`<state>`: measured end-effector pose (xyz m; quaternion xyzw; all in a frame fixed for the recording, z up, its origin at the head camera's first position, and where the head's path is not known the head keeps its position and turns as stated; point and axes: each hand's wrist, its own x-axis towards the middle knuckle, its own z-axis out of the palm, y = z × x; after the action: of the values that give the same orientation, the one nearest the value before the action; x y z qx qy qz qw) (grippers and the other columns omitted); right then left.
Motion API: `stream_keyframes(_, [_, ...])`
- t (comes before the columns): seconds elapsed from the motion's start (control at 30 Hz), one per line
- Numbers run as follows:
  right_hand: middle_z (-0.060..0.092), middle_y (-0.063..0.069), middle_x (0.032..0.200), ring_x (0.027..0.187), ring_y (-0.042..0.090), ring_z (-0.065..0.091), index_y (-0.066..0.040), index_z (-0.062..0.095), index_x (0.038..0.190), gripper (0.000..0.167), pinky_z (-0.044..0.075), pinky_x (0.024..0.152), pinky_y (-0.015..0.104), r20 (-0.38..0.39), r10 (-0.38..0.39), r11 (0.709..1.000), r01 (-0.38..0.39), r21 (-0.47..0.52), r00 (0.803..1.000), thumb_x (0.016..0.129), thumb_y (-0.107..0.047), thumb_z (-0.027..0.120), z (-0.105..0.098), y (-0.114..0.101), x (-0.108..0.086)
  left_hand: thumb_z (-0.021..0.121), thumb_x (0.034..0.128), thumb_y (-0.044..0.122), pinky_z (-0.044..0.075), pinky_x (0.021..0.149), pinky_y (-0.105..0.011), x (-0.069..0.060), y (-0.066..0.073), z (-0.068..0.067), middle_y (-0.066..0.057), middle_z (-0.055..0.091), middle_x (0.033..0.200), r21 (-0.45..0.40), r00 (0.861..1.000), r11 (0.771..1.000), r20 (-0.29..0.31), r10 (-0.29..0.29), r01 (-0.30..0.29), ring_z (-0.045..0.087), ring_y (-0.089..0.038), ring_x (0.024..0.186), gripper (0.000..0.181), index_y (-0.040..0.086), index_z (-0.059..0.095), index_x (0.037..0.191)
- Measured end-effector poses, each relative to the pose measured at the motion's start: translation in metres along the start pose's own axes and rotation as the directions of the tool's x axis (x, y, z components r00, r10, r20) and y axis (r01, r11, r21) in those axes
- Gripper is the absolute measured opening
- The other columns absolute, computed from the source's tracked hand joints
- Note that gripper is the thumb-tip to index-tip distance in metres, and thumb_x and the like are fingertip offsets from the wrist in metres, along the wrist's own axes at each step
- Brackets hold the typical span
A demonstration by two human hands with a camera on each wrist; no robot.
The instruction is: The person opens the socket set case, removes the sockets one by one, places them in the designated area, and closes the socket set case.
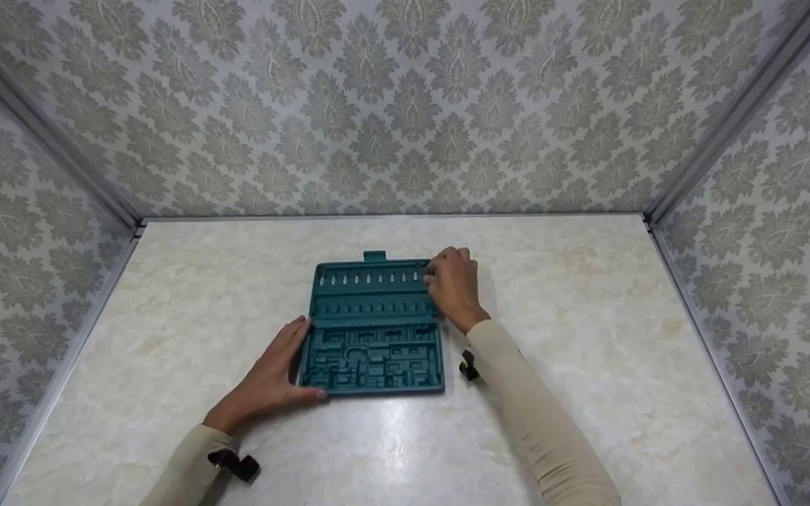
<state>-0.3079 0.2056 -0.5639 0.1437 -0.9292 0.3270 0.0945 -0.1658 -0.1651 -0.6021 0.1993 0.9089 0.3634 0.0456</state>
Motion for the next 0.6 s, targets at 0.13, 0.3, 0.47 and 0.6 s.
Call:
stream_keyframes(0.13, [0.076, 0.019, 0.110, 0.114, 0.040, 0.063, 0.002, 0.084, 0.105, 0.011, 0.045, 0.106, 0.062, -0.052, 0.033, 0.997, -0.029, 0.075, 0.998, 0.100, -0.006, 0.079, 0.004, 0.003, -0.003, 0.089, 0.0746, 0.074, 0.021, 0.134, -0.057, 0.000, 0.000, 0.002, -0.016, 0.022, 0.182, -0.003, 1.000, 1.000, 0.001, -0.002, 0.002, 0.016, -0.036, 0.168, 0.141, 0.009, 0.018, 0.177])
stream_keyframes(0.3, [0.080, 0.019, 0.110, 0.108, 0.037, 0.073, 0.004, 0.084, 0.111, 0.014, 0.057, 0.099, 0.057, -0.040, 0.143, 0.960, -0.128, 0.247, 0.989, 0.102, -0.005, 0.078, 0.001, 0.005, -0.005, 0.088, 0.0746, 0.075, 0.021, 0.133, -0.058, 0.000, 0.000, 0.002, -0.015, 0.020, 0.182, -0.017, 1.000, 1.000, 0.003, 0.000, 0.000, 0.016, -0.035, 0.169, 0.141, 0.010, 0.018, 0.178])
stream_keyframes(0.47, [0.080, 0.017, 0.107, 0.100, 0.031, 0.075, 0.002, 0.082, 0.112, 0.014, 0.060, 0.089, 0.044, -0.044, 0.180, 0.931, -0.156, 0.329, 0.983, 0.105, -0.008, 0.075, -0.009, 0.002, 0.001, 0.088, 0.0736, 0.076, 0.019, 0.134, -0.058, 0.000, -0.001, 0.002, -0.011, 0.017, 0.184, -0.034, 1.000, 0.999, 0.004, -0.018, 0.019, 0.012, -0.033, 0.169, 0.142, 0.013, 0.016, 0.178])
stream_keyframes(0.6, [0.079, 0.018, 0.107, 0.097, 0.031, 0.074, 0.003, 0.080, 0.114, 0.016, 0.060, 0.082, 0.032, -0.048, 0.222, 0.897, -0.184, 0.402, 0.974, 0.106, -0.010, 0.074, -0.018, 0.002, -0.004, 0.088, 0.0738, 0.076, 0.017, 0.134, -0.058, -0.001, 0.000, 0.001, -0.011, 0.017, 0.184, -0.028, 1.000, 0.999, 0.012, -0.023, 0.023, 0.011, -0.033, 0.170, 0.142, 0.013, 0.015, 0.178])
